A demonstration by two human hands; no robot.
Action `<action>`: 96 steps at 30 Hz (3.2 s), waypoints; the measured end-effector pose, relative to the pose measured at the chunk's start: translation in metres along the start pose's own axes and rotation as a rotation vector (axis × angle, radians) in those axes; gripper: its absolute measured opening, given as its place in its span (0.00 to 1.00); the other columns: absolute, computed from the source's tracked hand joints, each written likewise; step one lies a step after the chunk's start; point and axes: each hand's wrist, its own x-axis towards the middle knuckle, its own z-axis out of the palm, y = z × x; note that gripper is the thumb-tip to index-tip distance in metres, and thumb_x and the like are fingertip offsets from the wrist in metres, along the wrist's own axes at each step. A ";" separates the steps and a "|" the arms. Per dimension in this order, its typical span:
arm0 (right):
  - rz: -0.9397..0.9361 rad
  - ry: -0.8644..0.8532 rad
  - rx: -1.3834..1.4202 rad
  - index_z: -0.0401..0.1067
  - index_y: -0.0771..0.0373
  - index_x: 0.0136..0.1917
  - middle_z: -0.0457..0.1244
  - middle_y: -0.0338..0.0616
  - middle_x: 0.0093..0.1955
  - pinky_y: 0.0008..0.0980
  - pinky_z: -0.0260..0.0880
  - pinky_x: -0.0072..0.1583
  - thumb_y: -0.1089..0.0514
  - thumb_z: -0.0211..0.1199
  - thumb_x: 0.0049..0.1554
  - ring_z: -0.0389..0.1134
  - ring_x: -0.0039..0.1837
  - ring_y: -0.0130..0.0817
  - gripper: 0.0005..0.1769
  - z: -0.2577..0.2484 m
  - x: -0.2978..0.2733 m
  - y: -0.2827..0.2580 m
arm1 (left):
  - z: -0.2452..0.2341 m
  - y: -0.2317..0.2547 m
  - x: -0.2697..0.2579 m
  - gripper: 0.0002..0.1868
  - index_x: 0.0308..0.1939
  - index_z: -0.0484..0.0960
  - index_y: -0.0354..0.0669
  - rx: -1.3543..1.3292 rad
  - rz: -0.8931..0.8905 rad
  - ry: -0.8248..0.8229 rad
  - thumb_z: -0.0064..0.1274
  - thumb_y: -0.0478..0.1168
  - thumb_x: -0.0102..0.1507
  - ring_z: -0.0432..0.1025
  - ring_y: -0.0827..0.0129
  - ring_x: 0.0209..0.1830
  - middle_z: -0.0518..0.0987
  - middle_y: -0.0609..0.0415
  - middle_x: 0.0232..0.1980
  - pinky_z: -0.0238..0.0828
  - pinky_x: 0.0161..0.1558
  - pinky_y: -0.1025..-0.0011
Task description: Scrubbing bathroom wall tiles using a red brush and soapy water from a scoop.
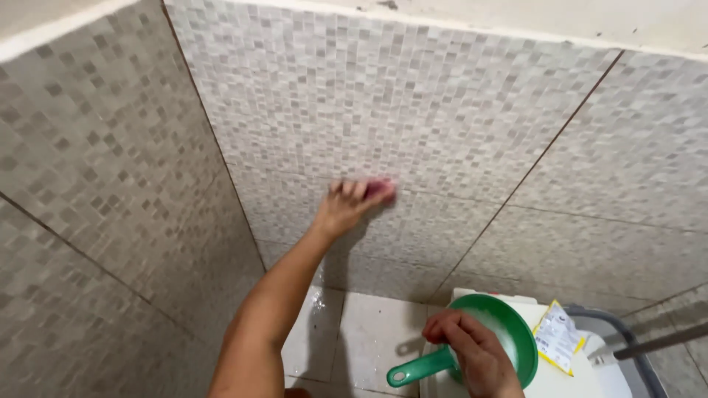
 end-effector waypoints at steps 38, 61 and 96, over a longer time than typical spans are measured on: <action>0.386 -0.036 -1.368 0.51 0.57 0.71 0.62 0.62 0.62 0.53 0.66 0.63 0.54 0.62 0.52 0.66 0.61 0.60 0.37 -0.082 0.033 0.039 | -0.215 0.175 0.005 0.21 0.63 0.77 0.40 -1.506 -1.795 -0.899 0.45 0.45 0.70 0.73 0.71 0.35 0.81 0.52 0.41 0.75 0.42 0.73; 0.433 0.680 0.750 0.59 0.57 0.61 0.57 0.45 0.50 0.58 0.70 0.59 0.44 0.50 0.67 0.61 0.49 0.43 0.17 0.069 0.111 -0.098 | -0.272 -0.034 0.091 0.24 0.70 0.71 0.48 -1.220 -1.547 -0.957 0.47 0.42 0.69 0.77 0.64 0.45 0.82 0.47 0.50 0.74 0.51 0.69; -0.341 0.987 0.015 0.38 0.64 0.84 0.38 0.59 0.86 0.43 0.40 0.78 0.46 0.49 0.67 0.40 0.85 0.51 0.40 0.244 0.215 0.083 | -0.094 -0.036 -0.027 0.34 0.80 0.59 0.52 -0.774 -0.874 -0.033 0.50 0.40 0.70 0.46 0.38 0.84 0.48 0.37 0.85 0.43 0.79 0.45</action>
